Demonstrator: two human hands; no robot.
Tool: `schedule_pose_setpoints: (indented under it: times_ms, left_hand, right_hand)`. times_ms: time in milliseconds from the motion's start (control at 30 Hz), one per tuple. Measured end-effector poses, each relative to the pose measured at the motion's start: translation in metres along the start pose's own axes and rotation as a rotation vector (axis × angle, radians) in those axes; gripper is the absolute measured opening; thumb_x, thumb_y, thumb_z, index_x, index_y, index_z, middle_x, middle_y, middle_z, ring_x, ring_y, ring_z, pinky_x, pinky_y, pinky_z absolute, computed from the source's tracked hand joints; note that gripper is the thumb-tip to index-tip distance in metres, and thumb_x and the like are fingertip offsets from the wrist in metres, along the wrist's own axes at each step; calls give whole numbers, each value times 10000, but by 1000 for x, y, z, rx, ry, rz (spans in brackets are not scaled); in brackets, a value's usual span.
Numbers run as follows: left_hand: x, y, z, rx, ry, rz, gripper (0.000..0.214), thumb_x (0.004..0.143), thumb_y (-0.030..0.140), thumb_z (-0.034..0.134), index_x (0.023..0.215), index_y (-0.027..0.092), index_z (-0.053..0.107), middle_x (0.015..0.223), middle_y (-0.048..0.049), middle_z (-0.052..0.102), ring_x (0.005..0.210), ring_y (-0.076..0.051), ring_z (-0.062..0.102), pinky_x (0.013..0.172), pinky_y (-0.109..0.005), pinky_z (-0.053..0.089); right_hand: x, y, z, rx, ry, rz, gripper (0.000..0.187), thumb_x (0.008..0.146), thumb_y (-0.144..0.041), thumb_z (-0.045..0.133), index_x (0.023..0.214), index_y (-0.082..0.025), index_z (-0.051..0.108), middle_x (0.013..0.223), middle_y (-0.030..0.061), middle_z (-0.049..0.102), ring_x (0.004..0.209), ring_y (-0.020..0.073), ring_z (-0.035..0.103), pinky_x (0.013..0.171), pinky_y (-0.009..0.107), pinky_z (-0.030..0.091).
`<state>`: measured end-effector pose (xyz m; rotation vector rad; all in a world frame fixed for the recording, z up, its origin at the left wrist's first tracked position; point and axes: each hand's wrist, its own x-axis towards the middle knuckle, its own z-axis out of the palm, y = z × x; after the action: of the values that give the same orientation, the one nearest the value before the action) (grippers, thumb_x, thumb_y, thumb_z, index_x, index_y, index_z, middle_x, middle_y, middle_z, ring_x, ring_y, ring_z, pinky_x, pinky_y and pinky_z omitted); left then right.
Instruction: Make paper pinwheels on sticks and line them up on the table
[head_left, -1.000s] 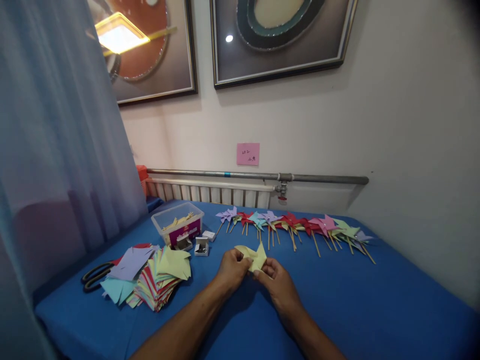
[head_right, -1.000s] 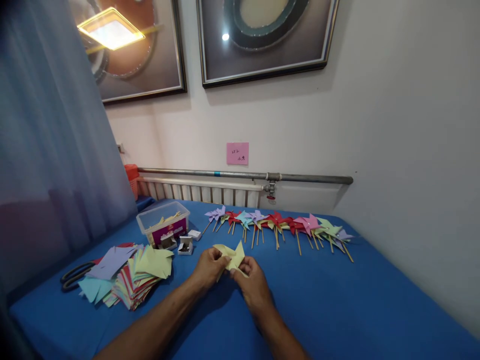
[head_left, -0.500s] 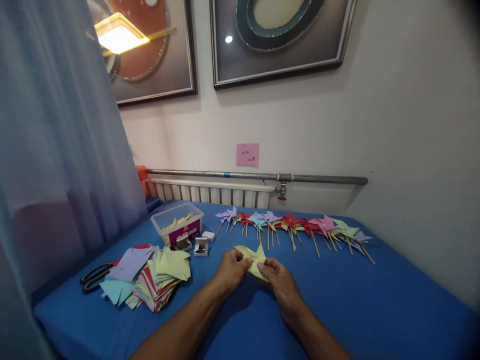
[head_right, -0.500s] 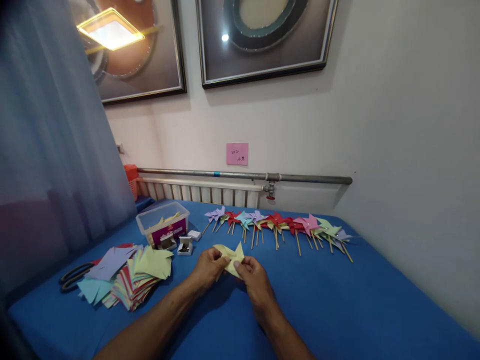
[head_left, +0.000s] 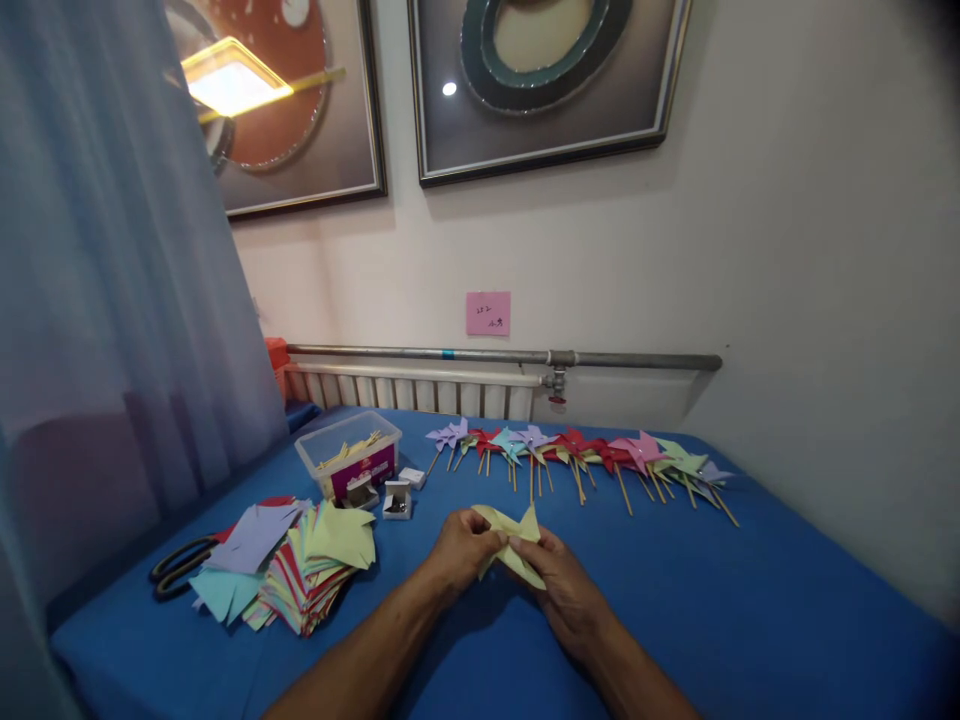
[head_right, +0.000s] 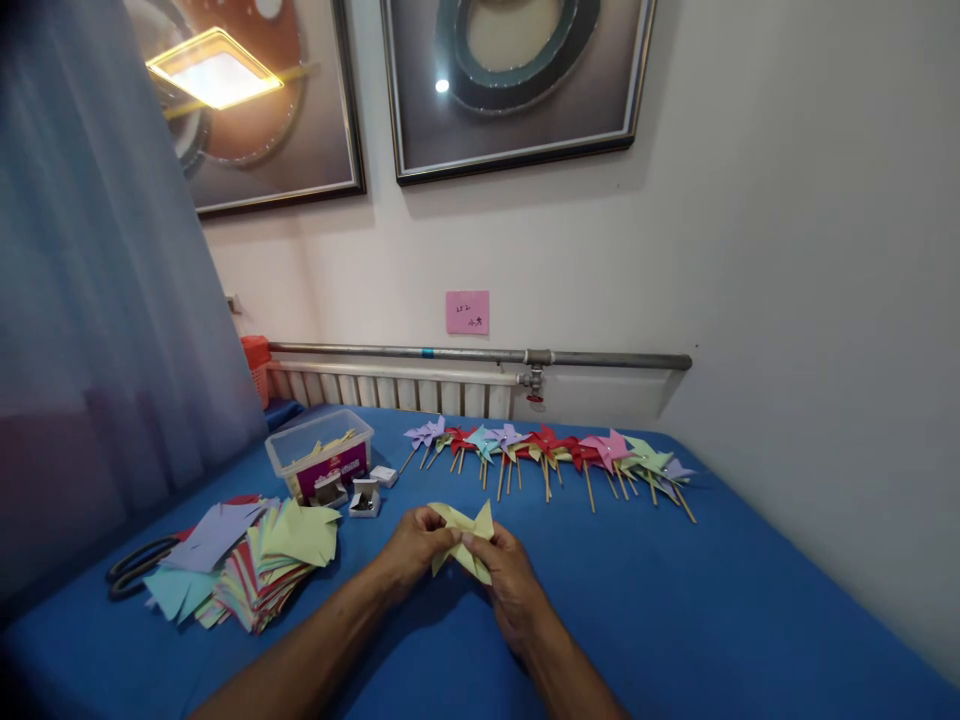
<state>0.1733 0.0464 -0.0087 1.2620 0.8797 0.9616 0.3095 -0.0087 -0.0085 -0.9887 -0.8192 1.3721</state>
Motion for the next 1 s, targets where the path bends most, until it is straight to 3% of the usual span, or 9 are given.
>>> schedule_pose_setpoints:
  times_ms: [133, 400, 633, 767, 1000]
  left_hand:
    - [1, -3, -3, -19, 11, -39, 290, 550, 365, 782, 647, 157, 605, 579, -4, 597, 513, -111, 490, 543, -260, 354]
    - [5, 0, -9, -182, 30, -38, 325, 663, 449, 751, 667, 160, 605, 565, -14, 586, 497, -116, 487, 547, -258, 339]
    - [3, -5, -8, -87, 1, -33, 324, 556, 347, 838, 661, 156, 599, 581, -3, 608, 520, -110, 496, 563, -263, 372]
    - [2, -5, -4, -79, 33, -58, 315, 518, 322, 824, 632, 168, 573, 563, 6, 608, 505, -108, 501, 540, -257, 368]
    - [3, -4, -5, -81, 18, -40, 289, 517, 308, 806, 630, 166, 581, 547, 20, 591, 489, -96, 478, 522, -246, 344]
  right_hand:
    - [2, 3, -1, -40, 39, -11, 326, 645, -379, 854, 890, -183, 767, 816, 50, 792, 765, 232, 726, 710, 310, 531]
    - [3, 3, -2, -11, 82, 6, 339, 622, -371, 860, 885, -183, 760, 822, 62, 791, 835, 244, 737, 761, 326, 543]
    - [15, 17, -8, -24, 98, -11, 353, 639, -384, 846, 921, -188, 769, 852, 60, 802, 780, 228, 740, 730, 321, 556]
    - [27, 28, -14, -51, 122, -23, 385, 583, -394, 858, 899, -192, 772, 783, 58, 797, 734, 264, 747, 670, 340, 556]
    - [16, 18, -9, -19, 87, -18, 413, 557, -360, 887, 908, -176, 771, 790, 68, 805, 755, 282, 757, 665, 340, 564]
